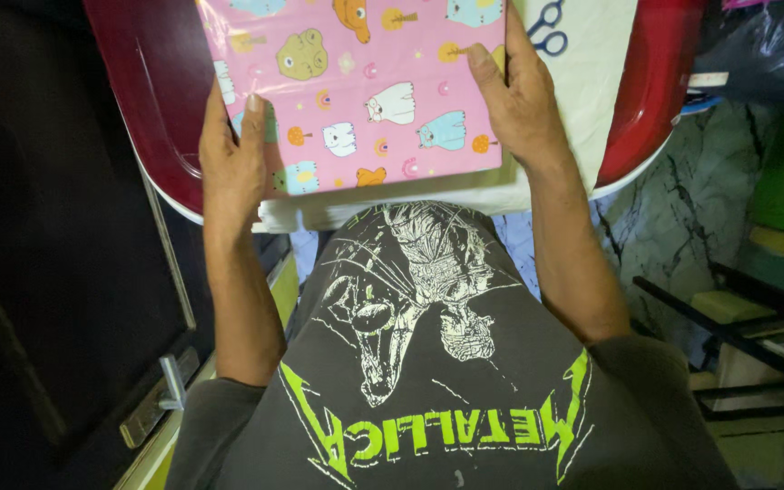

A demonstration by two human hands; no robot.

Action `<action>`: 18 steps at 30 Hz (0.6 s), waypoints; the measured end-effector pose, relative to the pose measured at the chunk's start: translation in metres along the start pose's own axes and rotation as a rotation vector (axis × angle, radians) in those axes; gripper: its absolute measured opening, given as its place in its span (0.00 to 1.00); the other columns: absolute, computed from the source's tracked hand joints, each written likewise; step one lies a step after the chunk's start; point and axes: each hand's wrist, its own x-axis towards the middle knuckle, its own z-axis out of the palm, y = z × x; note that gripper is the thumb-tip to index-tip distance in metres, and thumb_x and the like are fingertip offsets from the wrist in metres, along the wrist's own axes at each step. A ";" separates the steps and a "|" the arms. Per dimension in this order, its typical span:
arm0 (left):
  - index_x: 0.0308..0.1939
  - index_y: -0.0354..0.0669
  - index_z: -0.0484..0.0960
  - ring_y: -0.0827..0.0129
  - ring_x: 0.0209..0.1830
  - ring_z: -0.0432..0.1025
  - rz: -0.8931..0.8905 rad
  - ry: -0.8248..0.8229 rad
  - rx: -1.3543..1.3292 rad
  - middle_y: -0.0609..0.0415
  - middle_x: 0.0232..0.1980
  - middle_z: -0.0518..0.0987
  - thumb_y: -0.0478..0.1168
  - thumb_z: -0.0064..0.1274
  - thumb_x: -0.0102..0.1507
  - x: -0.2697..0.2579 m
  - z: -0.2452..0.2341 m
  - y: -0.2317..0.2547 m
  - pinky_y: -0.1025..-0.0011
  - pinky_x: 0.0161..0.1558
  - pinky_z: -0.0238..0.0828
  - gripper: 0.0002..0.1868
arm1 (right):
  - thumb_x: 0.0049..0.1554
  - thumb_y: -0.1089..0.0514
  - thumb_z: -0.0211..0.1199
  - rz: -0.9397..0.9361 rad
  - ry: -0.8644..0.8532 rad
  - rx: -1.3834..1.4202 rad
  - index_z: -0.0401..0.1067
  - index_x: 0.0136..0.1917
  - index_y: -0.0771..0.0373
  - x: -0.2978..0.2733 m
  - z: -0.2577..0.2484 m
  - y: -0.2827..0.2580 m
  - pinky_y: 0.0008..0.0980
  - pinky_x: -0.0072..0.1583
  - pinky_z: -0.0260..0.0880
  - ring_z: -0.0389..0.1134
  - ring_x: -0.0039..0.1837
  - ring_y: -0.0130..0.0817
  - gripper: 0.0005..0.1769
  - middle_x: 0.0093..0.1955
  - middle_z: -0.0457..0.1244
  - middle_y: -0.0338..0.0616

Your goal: The person wraps a rectangular box in pink patterned wrapping paper on a chair seat, folding the paper around it and securing it with tape, using scissors to cut tape. They then place a second box on a sheet of yellow patterned wrapping paper and begin folding the paper around it, applying tape.

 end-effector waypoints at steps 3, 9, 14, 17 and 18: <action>0.71 0.38 0.73 0.62 0.63 0.75 0.051 -0.032 -0.103 0.44 0.62 0.82 0.54 0.45 0.76 0.011 0.000 0.002 0.62 0.65 0.72 0.27 | 0.73 0.47 0.53 0.155 0.016 -0.025 0.56 0.83 0.62 0.006 -0.002 -0.004 0.30 0.66 0.67 0.65 0.63 0.30 0.32 0.63 0.66 0.50; 0.66 0.36 0.76 0.65 0.59 0.75 -0.029 -0.011 -0.159 0.45 0.60 0.81 0.52 0.48 0.73 0.016 -0.001 0.007 0.65 0.62 0.71 0.26 | 0.70 0.47 0.53 0.259 0.041 -0.031 0.55 0.84 0.60 0.008 0.000 -0.012 0.30 0.62 0.66 0.63 0.58 0.30 0.33 0.57 0.67 0.50; 0.62 0.35 0.79 0.65 0.56 0.75 -0.125 -0.051 -0.191 0.45 0.57 0.83 0.55 0.47 0.72 0.011 -0.005 0.018 0.65 0.60 0.71 0.27 | 0.72 0.52 0.57 0.138 0.061 -0.027 0.53 0.83 0.66 -0.003 0.004 -0.005 0.35 0.76 0.61 0.63 0.76 0.33 0.32 0.76 0.63 0.52; 0.62 0.34 0.74 0.64 0.58 0.72 0.054 -0.019 -0.100 0.48 0.55 0.79 0.60 0.45 0.73 0.000 -0.007 0.024 0.62 0.62 0.68 0.30 | 0.72 0.57 0.58 -0.025 0.138 -0.079 0.45 0.84 0.71 -0.004 -0.002 -0.002 0.44 0.84 0.46 0.49 0.86 0.43 0.36 0.85 0.48 0.60; 0.61 0.35 0.72 0.65 0.57 0.70 0.086 0.020 -0.133 0.50 0.54 0.76 0.61 0.43 0.74 -0.006 -0.007 0.025 0.62 0.62 0.68 0.30 | 0.73 0.54 0.59 -0.078 0.134 0.060 0.44 0.84 0.69 -0.008 -0.003 -0.002 0.40 0.82 0.48 0.51 0.83 0.39 0.37 0.82 0.50 0.55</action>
